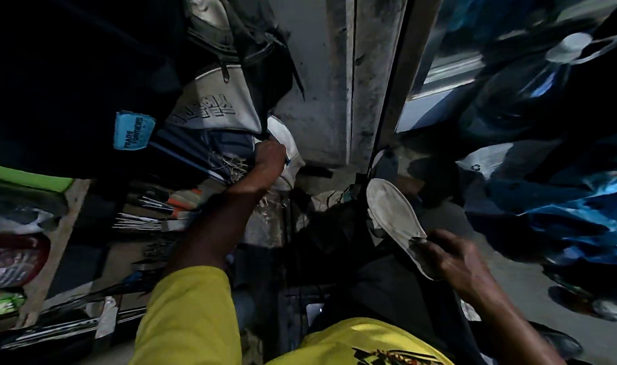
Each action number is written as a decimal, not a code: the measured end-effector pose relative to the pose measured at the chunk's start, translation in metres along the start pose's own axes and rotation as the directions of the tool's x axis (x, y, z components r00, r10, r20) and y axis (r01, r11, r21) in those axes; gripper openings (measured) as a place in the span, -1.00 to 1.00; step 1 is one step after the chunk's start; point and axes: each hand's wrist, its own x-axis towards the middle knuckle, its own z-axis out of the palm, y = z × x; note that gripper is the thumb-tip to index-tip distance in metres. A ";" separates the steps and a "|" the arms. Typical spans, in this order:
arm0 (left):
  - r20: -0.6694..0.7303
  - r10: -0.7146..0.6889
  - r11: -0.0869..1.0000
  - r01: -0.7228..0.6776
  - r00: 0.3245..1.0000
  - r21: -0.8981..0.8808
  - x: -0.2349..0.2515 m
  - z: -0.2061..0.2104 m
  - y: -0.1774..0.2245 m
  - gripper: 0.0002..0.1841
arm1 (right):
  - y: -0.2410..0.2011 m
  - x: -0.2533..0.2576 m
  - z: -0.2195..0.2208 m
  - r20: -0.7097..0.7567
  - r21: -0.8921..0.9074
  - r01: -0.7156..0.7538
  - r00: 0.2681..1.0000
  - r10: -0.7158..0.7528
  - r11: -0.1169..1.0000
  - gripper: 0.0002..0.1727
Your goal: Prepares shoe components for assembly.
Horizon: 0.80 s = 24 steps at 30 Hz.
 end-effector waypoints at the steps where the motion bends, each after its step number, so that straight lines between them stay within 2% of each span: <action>1: 0.047 -0.032 0.999 0.033 0.998 -0.006 0.005 0.000 -0.001 -0.69 | 0.000 -0.001 0.000 0.004 -0.019 0.003 1.000 -0.003 1.000 -0.76; 4: 0.143 -0.101 0.995 0.101 0.985 0.006 0.016 0.002 -0.005 -0.68 | 0.001 -0.004 -0.002 -0.020 -0.070 0.019 1.000 -0.020 0.997 -0.77; 7: 0.125 -0.071 0.997 0.068 0.990 0.028 0.018 0.007 -0.013 -0.76 | 0.008 -0.006 -0.005 -0.031 -0.036 0.007 0.999 -0.008 0.999 -0.76; 9: 0.100 -0.056 0.998 0.059 0.993 -0.028 0.013 0.003 -0.017 -0.76 | 0.012 -0.006 -0.006 -0.032 -0.011 0.000 0.999 0.000 1.000 -0.74; 10: 0.070 -0.022 0.996 0.028 0.997 -0.088 0.008 0.000 -0.021 -0.76 | 0.011 -0.006 -0.007 -0.034 0.007 -0.007 0.999 0.007 1.000 -0.75; 12: -0.055 0.125 0.969 -0.133 0.991 -0.206 -0.004 0.003 -0.035 -0.74 | 0.008 -0.006 -0.007 -0.028 0.055 -0.031 0.999 0.032 0.998 -0.76; 14: -0.156 0.219 0.943 -0.250 0.963 -0.220 -0.023 0.008 -0.038 -0.75 | 0.008 -0.006 -0.007 -0.024 0.061 -0.039 0.999 0.040 0.997 -0.76; 19: -0.345 0.222 0.908 -0.322 0.912 -0.268 -0.065 0.016 -0.029 -0.69 | 0.002 -0.003 -0.005 0.011 0.039 -0.038 0.999 0.038 0.999 -0.78; 20: -0.385 0.238 0.892 -0.357 0.892 -0.277 -0.075 0.019 -0.025 -0.68 | 0.001 -0.003 -0.006 0.012 0.023 -0.033 0.999 0.033 0.999 -0.78; 23: -0.668 0.235 0.800 -0.531 0.706 -0.280 -0.099 0.047 -0.014 -0.72 | 0.003 -0.003 -0.008 0.006 0.032 -0.011 1.000 0.010 0.999 -0.78; 24: -0.692 0.204 0.777 -0.544 0.693 -0.316 -0.110 0.050 -0.009 -0.70 | 0.004 -0.003 -0.008 0.004 0.053 -0.009 1.000 0.009 0.999 -0.79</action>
